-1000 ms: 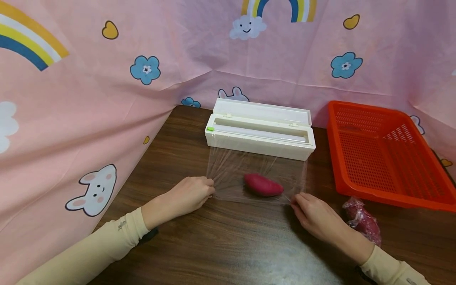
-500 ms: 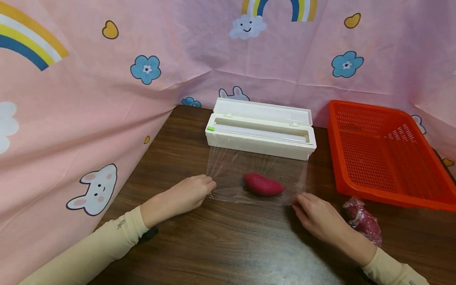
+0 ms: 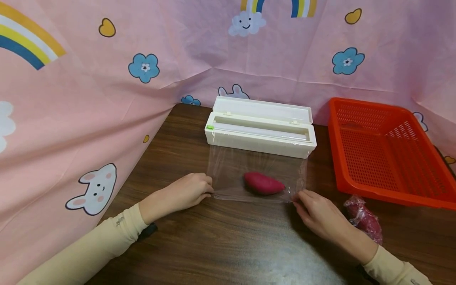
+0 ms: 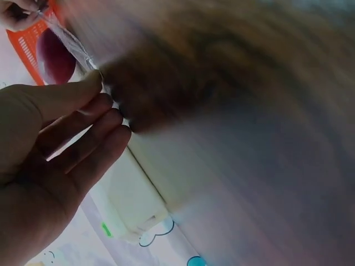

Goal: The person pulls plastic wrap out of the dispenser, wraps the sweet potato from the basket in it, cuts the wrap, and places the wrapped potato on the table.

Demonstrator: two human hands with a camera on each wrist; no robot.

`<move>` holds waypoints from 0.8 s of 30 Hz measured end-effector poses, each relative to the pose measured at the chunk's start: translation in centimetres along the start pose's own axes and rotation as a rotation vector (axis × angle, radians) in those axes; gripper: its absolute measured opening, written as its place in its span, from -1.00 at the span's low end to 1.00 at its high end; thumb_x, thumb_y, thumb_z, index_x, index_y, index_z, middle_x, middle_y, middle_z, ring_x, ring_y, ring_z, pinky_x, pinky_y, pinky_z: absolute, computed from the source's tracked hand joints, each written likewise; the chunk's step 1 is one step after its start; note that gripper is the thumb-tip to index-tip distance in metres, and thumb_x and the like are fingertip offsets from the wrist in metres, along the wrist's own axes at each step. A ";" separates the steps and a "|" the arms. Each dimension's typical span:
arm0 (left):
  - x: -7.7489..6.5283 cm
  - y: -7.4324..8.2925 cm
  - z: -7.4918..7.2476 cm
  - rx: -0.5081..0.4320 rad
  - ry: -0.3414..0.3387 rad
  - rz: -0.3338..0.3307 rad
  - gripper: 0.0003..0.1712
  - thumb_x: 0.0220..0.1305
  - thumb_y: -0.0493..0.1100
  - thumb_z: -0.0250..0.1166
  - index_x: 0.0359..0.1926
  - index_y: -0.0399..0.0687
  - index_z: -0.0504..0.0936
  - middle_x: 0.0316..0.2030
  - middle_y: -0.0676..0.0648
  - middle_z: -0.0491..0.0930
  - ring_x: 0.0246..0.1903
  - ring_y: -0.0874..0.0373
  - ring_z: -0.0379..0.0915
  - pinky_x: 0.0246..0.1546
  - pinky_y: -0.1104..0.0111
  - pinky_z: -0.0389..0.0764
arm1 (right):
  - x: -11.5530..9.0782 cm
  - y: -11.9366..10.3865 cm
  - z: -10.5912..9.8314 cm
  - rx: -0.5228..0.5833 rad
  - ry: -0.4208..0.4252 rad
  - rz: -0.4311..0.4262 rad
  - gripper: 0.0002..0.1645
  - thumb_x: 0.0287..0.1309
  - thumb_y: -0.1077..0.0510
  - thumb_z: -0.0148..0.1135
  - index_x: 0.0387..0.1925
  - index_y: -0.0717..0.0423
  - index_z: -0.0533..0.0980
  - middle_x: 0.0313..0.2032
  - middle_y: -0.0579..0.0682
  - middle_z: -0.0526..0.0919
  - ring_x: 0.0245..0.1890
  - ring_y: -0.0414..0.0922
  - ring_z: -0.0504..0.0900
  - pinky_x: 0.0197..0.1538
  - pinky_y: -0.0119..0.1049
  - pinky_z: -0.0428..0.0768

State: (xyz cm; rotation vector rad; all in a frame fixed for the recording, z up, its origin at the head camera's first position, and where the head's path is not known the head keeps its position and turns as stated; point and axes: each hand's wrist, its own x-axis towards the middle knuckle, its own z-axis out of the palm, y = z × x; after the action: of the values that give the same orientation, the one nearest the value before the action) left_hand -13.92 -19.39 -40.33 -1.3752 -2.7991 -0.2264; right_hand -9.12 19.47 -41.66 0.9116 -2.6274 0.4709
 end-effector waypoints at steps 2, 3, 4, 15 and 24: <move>0.1 0.0 0.0 0.010 0.021 0.007 -0.96 0.24 -0.30 0.44 -0.34 -0.11 0.81 -0.40 0.06 0.63 -0.30 0.17 0.59 -0.23 0.36 0.67 | 0.0 0.0 0.0 -0.001 0.008 0.001 -0.72 -0.02 0.35 0.48 -0.32 0.00 0.57 -0.40 -0.19 0.62 -0.40 -0.24 0.64 -0.37 -0.25 0.62; 0.2 0.0 0.0 0.022 0.030 0.014 -0.94 0.24 -0.32 0.43 -0.35 -0.12 0.80 -0.42 0.05 0.62 -0.32 0.18 0.57 -0.25 0.38 0.66 | 0.1 0.0 0.0 -0.001 0.010 0.002 -0.71 -0.02 0.35 0.48 -0.32 0.00 0.57 -0.39 -0.19 0.62 -0.40 -0.24 0.65 -0.37 -0.25 0.63; 0.3 0.0 0.1 0.043 0.034 0.022 -0.93 0.24 -0.35 0.41 -0.36 -0.13 0.78 -0.43 0.04 0.60 -0.35 0.18 0.54 -0.28 0.40 0.65 | 0.1 0.0 0.1 0.001 0.011 0.002 -0.71 -0.02 0.35 0.48 -0.32 0.00 0.57 -0.39 -0.19 0.62 -0.39 -0.24 0.65 -0.37 -0.25 0.63; 0.6 -0.7 0.7 0.083 0.030 0.023 -0.89 0.36 -0.39 0.22 -0.32 -0.16 0.53 -0.46 0.01 0.44 -0.40 0.15 0.39 -0.32 0.35 0.53 | 0.3 -0.1 0.0 0.003 0.000 0.008 -0.80 0.07 0.30 0.42 -0.31 0.01 0.58 -0.41 -0.18 0.61 -0.43 -0.24 0.62 -0.39 -0.25 0.60; 0.5 -0.9 0.2 0.077 0.031 0.062 -0.76 0.19 -0.43 0.31 -0.17 -0.10 0.75 -0.30 0.01 0.53 -0.31 0.15 0.42 -0.26 0.34 0.59 | 0.4 -0.3 -0.1 0.002 -0.019 0.044 -0.75 0.03 0.33 0.45 -0.32 -0.01 0.58 -0.40 -0.20 0.63 -0.40 -0.26 0.63 -0.36 -0.25 0.62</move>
State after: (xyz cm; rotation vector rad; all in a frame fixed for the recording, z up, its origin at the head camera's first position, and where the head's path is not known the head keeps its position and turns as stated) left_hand -14.91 -19.47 -40.64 -1.4259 -2.7053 -0.1356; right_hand -9.23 19.11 -41.36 0.8647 -2.6694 0.4784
